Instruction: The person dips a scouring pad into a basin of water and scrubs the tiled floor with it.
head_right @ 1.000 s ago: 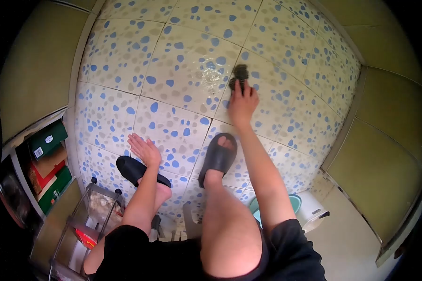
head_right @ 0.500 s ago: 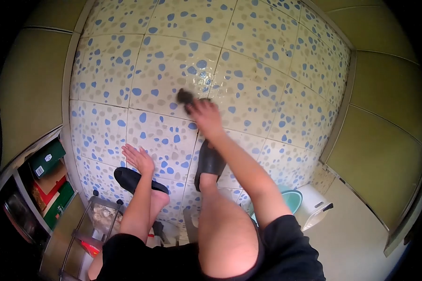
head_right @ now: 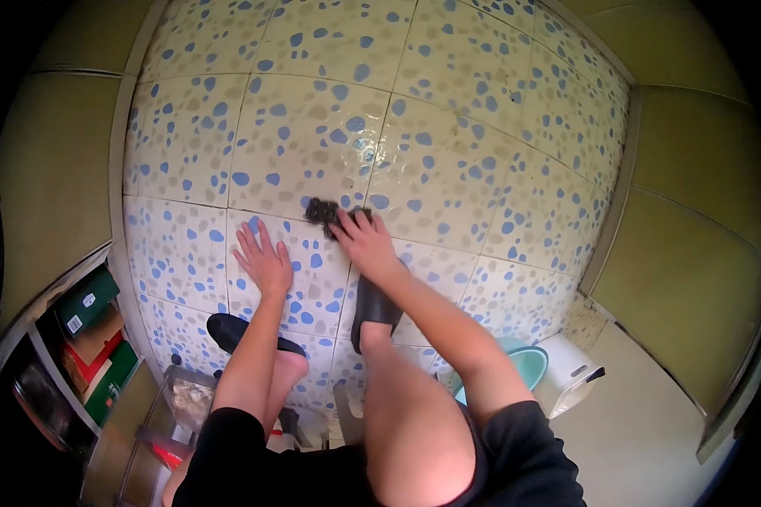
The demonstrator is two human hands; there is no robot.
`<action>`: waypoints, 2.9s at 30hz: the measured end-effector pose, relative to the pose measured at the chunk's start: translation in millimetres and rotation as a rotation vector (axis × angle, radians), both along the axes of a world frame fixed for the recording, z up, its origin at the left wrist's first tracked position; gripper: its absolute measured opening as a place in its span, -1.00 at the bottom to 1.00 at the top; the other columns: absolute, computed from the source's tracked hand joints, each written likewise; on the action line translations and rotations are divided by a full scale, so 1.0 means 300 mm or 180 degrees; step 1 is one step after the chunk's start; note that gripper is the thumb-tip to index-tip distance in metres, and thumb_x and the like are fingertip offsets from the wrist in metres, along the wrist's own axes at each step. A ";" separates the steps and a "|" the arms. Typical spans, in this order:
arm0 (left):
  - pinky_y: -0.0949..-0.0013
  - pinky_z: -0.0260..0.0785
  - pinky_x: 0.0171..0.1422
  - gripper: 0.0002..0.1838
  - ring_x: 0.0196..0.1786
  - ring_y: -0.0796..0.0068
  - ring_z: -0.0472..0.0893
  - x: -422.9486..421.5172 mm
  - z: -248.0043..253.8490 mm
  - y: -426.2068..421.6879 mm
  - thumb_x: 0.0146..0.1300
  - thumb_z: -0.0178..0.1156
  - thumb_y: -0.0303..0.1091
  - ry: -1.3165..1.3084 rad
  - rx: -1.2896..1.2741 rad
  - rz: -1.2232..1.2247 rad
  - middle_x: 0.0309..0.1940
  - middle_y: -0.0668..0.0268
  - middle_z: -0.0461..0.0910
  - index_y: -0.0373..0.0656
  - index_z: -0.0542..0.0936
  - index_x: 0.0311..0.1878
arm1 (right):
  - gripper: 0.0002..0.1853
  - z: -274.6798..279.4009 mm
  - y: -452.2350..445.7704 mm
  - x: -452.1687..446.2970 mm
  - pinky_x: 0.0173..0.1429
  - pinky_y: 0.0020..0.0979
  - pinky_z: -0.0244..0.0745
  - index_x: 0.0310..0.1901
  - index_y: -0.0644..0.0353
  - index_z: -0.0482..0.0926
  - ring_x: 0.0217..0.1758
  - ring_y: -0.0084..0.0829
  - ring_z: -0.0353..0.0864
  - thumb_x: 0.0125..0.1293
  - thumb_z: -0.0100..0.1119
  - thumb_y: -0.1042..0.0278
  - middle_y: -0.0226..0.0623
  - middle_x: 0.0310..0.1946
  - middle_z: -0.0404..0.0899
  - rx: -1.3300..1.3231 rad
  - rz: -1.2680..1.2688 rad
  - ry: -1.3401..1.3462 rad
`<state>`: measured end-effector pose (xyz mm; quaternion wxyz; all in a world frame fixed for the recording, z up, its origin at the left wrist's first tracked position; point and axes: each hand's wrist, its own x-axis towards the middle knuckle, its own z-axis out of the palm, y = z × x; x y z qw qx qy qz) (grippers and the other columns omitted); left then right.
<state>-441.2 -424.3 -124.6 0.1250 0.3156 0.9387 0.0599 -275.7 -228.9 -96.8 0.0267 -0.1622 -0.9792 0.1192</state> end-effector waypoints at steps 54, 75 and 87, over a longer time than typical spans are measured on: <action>-0.34 -0.41 0.75 -0.23 0.80 -0.09 -0.17 0.003 -0.008 0.012 0.55 0.00 -0.09 0.0164 -0.0234 -0.0059 0.78 0.04 -0.14 0.04 0.08 0.75 | -0.52 -0.051 0.725 0.199 0.05 -0.01 0.46 0.26 0.07 0.69 0.07 -0.03 0.55 0.28 0.27 0.38 -0.16 0.04 0.62 0.0528 -0.2538 0.0298; -0.37 -0.37 0.74 -0.21 0.78 -0.17 -0.13 -0.003 0.015 0.020 0.48 0.10 -0.11 0.0042 -0.0210 0.0006 0.76 -0.02 -0.07 -0.04 0.16 0.72 | -0.61 -0.079 0.952 -0.343 0.06 0.02 0.49 0.24 -0.05 0.66 0.03 -0.12 0.63 0.40 0.18 0.27 -0.26 0.03 0.65 0.0862 -0.1849 0.0009; -0.37 -0.44 0.75 -0.18 0.79 -0.10 -0.14 -0.003 -0.007 0.001 0.44 0.11 0.01 -0.0038 -0.0191 0.0086 0.78 0.06 -0.10 0.07 0.17 0.73 | -0.44 -0.147 0.860 -0.811 0.49 0.01 0.38 0.40 0.09 0.58 0.39 0.04 0.51 0.34 0.15 0.34 -0.02 0.44 0.50 0.0479 -0.0897 0.0307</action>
